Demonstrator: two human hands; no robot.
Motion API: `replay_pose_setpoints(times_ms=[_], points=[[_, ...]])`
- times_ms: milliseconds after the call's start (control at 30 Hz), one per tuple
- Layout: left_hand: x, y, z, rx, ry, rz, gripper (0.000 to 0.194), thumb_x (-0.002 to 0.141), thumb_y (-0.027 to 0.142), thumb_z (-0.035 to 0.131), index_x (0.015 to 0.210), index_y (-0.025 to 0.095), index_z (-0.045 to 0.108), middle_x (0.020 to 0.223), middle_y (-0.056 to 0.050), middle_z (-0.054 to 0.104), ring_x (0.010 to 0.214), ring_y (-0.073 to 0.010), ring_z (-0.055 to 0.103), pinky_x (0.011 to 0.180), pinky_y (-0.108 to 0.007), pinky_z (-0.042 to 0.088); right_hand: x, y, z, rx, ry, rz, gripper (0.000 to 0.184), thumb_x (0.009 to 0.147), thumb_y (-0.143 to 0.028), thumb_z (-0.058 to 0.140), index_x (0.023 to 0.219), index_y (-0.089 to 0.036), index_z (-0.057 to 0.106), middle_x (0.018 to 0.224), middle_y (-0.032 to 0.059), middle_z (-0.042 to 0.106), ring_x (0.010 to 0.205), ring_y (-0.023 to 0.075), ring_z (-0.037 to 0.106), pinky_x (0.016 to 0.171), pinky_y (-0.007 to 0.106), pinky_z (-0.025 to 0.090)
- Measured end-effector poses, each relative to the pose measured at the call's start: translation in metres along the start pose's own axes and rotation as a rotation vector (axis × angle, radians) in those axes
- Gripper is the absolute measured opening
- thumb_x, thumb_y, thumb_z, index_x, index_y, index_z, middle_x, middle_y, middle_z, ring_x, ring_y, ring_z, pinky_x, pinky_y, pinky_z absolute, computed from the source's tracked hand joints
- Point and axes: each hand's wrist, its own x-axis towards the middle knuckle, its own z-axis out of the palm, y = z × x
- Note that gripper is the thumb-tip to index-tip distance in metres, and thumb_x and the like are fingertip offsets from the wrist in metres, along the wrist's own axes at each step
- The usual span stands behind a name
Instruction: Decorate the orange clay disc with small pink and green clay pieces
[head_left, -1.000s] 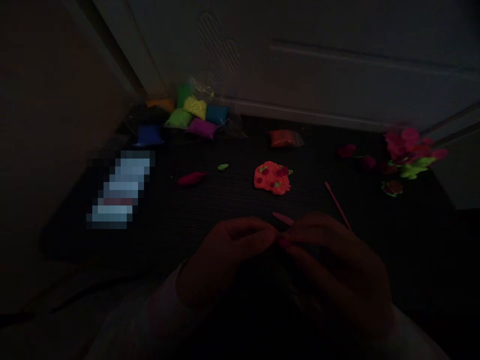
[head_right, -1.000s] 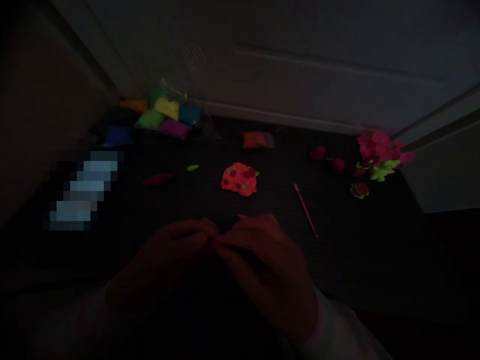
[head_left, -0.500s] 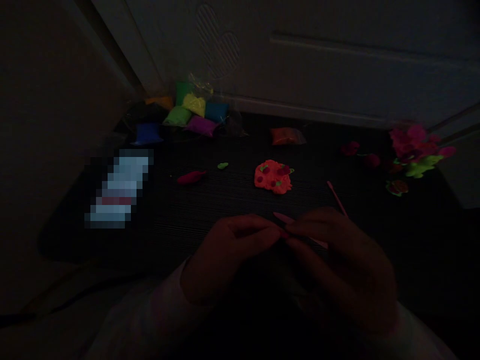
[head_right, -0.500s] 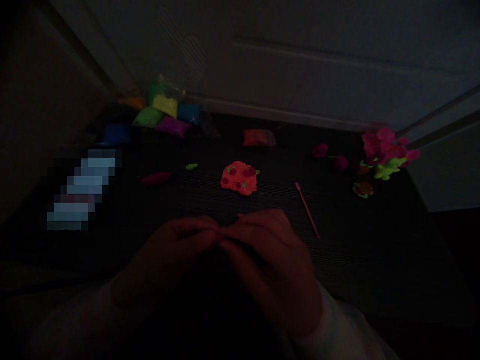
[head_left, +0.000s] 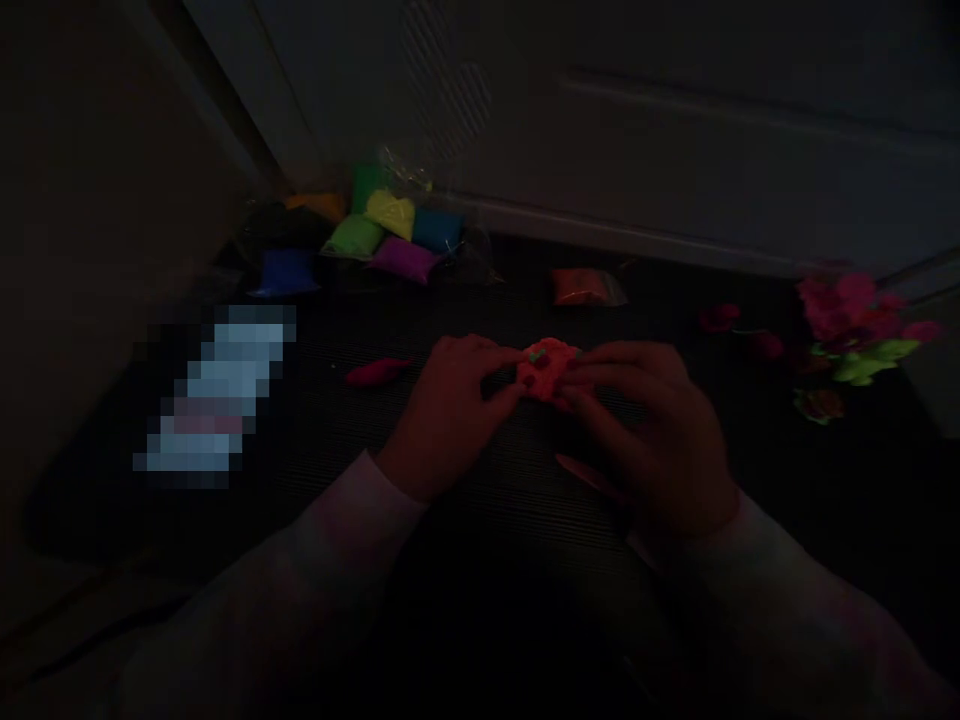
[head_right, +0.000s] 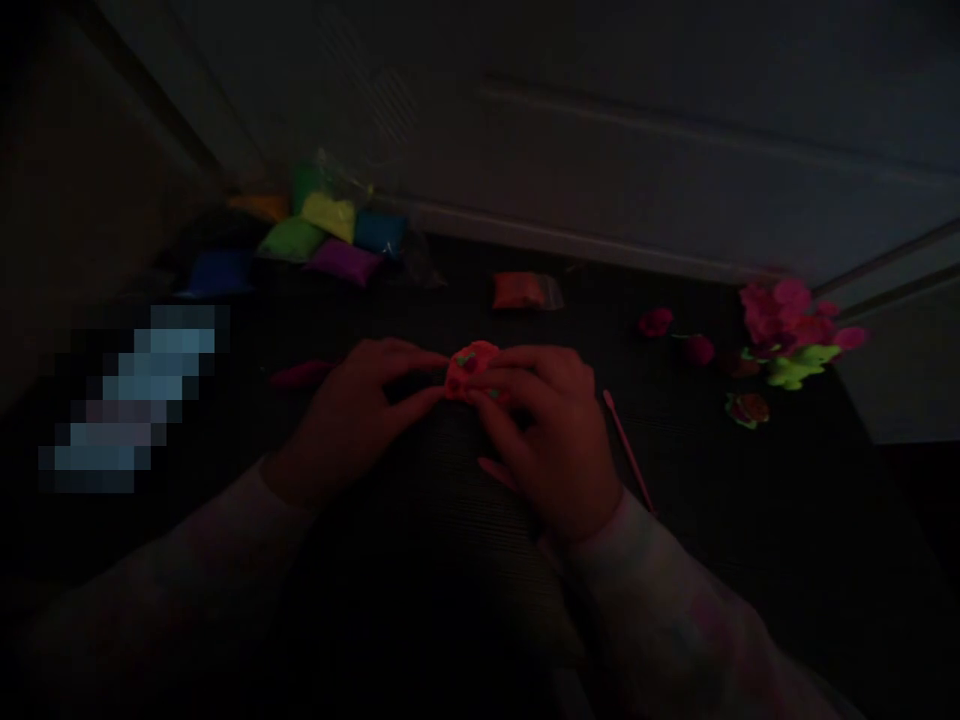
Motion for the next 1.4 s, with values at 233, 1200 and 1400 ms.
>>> replay_pose_setpoints(times_ms=[233,1200,1400], points=[[0.005,-0.006,0.006,-0.011,-0.046,0.121,0.017,0.074,0.022,0.058,0.09,0.022,0.063,0.088,0.002,0.063,0.085,-0.0141,0.052,0.077,-0.029,0.038,0.0,0.003,0.014,-0.053,-0.038,0.001,0.012,0.074,-0.023,0.057,0.083,-0.022,0.064,0.091,0.0046,0.06,0.091,0.0209,0.051,0.077,0.04,0.04],[0.005,-0.005,0.009,-0.019,-0.028,0.077,0.013,0.076,0.022,0.055,0.085,0.019,0.063,0.084,0.002,0.065,0.082,-0.0143,0.054,0.078,-0.03,0.039,-0.003,0.004,0.021,-0.262,-0.011,-0.072,0.01,0.074,-0.025,0.057,0.08,-0.021,0.064,0.095,0.0056,0.059,0.092,0.0228,0.05,0.075,0.039,0.037],[0.004,-0.005,0.009,-0.012,-0.04,0.076,0.013,0.076,0.022,0.055,0.086,0.019,0.063,0.086,0.001,0.065,0.083,-0.0147,0.054,0.078,-0.03,0.038,-0.003,0.004,0.022,-0.257,0.003,-0.064,0.009,0.074,-0.025,0.057,0.079,-0.022,0.063,0.094,0.0042,0.059,0.092,0.0224,0.05,0.075,0.039,0.038]])
